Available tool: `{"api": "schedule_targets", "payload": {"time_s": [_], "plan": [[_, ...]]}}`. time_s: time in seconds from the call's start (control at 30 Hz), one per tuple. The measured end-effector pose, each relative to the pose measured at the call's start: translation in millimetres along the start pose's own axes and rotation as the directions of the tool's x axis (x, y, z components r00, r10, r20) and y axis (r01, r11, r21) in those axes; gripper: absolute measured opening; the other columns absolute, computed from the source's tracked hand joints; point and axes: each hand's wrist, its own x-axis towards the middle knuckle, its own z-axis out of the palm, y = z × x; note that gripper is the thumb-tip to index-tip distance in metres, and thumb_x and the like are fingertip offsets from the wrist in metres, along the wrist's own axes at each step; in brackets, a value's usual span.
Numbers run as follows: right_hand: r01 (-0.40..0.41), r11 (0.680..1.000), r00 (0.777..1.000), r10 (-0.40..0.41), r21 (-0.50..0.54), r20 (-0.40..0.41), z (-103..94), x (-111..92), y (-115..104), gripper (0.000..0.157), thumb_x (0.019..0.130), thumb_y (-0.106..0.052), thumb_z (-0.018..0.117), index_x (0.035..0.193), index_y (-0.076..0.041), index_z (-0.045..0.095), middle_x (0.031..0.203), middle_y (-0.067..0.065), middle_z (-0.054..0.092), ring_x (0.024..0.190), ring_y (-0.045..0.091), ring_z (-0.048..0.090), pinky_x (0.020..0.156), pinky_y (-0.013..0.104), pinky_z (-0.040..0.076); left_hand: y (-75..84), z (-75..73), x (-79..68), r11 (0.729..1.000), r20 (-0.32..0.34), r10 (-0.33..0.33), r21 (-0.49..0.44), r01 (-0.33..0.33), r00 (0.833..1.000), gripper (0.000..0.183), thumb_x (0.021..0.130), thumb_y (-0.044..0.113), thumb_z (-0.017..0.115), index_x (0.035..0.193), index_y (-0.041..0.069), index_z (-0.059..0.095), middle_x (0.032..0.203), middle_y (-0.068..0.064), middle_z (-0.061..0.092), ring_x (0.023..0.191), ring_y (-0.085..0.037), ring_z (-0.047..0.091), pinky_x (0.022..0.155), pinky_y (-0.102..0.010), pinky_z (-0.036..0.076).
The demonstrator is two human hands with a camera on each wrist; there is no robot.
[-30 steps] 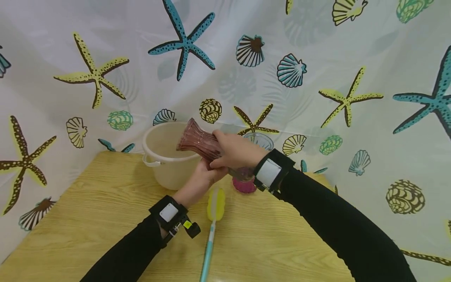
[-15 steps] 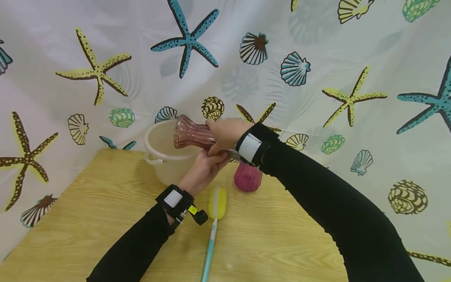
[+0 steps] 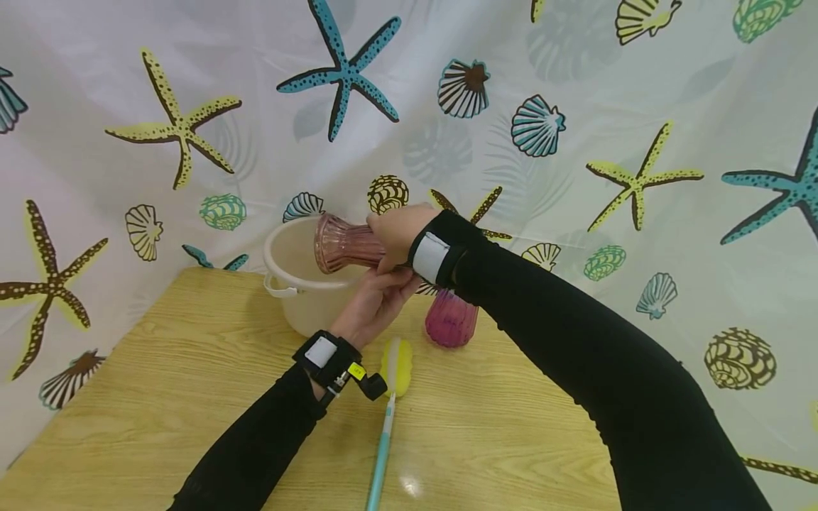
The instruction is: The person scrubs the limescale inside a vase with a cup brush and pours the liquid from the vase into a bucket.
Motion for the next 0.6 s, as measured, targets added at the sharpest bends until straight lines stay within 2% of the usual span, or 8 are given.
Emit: {"api": "schedule_targets", "payload": {"time_s": [0.17, 0.33, 0.4, 0.47, 0.53, 0.6], "plan": [[-0.029, 0.998, 1.0, 0.029, -0.057, -0.006, 3.5, 9, -1, 0.072, 0.081, -0.046, 0.07, 0.137, -0.012, 0.04, 0.106, 0.004, 0.063, 0.084, 0.018, 0.057, 0.082, 0.048, 0.046, -2.1, -0.7, 1.3, 0.995, -0.038, -0.014, -0.1, 0.01, 0.999, 0.041, 0.094, -0.019, 0.034, 0.123, 0.003, 0.052, 0.121, -0.01, 0.049, 0.122, -0.026, 0.041, 0.104, -0.039, 0.036], [-0.024, 0.997, 0.999, 0.022, -0.067, -0.025, 7.9, 12, 0, 0.071, 0.081, -0.049, 0.068, 0.135, -0.012, 0.041, 0.107, 0.004, 0.063, 0.085, 0.02, 0.058, 0.082, 0.051, 0.045, -3.4, -2.7, 1.7, 0.995, -0.035, -0.011, -0.099, 0.008, 0.999, 0.041, 0.094, -0.019, 0.033, 0.123, 0.003, 0.052, 0.122, -0.01, 0.049, 0.121, -0.026, 0.041, 0.106, -0.04, 0.032], [-0.005, 1.0, 0.999, 0.004, -0.026, -0.035, 10.0, 9, 3, 0.072, 0.082, -0.049, 0.067, 0.137, -0.011, 0.04, 0.112, 0.006, 0.061, 0.089, 0.022, 0.058, 0.082, 0.051, 0.046, -2.8, -3.5, 0.9, 0.999, -0.02, -0.007, -0.037, 0.006, 1.0, 0.042, 0.093, -0.02, 0.034, 0.124, 0.003, 0.051, 0.124, -0.011, 0.048, 0.122, -0.028, 0.04, 0.108, -0.042, 0.027], [0.02, 1.0, 0.998, -0.019, 0.02, -0.054, 14.0, 7, 7, 0.073, 0.083, -0.049, 0.066, 0.138, -0.01, 0.039, 0.114, 0.006, 0.059, 0.091, 0.023, 0.057, 0.081, 0.048, 0.048, -1.1, -3.6, 0.3, 0.998, -0.009, -0.002, 0.063, 0.003, 1.0, 0.044, 0.092, -0.02, 0.036, 0.127, 0.003, 0.048, 0.126, -0.011, 0.048, 0.122, -0.03, 0.04, 0.108, -0.044, 0.024], [0.05, 0.996, 0.996, -0.044, 0.069, -0.078, 18.9, 3, 13, 0.076, 0.083, -0.05, 0.066, 0.139, -0.008, 0.036, 0.115, 0.007, 0.057, 0.093, 0.022, 0.056, 0.079, 0.044, 0.05, 1.4, -3.1, -0.8, 0.981, -0.017, 0.004, 0.192, 0.0, 1.0, 0.044, 0.091, -0.019, 0.041, 0.129, 0.003, 0.046, 0.126, -0.011, 0.049, 0.119, -0.029, 0.043, 0.107, -0.042, 0.029], [0.072, 0.992, 0.992, -0.059, 0.109, -0.115, 25.3, 0, 18, 0.079, 0.083, -0.053, 0.065, 0.141, -0.008, 0.032, 0.114, 0.006, 0.056, 0.093, 0.02, 0.055, 0.076, 0.041, 0.051, 4.5, -1.5, -2.7, 0.95, -0.06, 0.004, 0.311, 0.015, 0.998, 0.045, 0.089, -0.017, 0.045, 0.129, 0.004, 0.045, 0.123, -0.01, 0.051, 0.113, -0.026, 0.048, 0.102, -0.037, 0.039]]}}
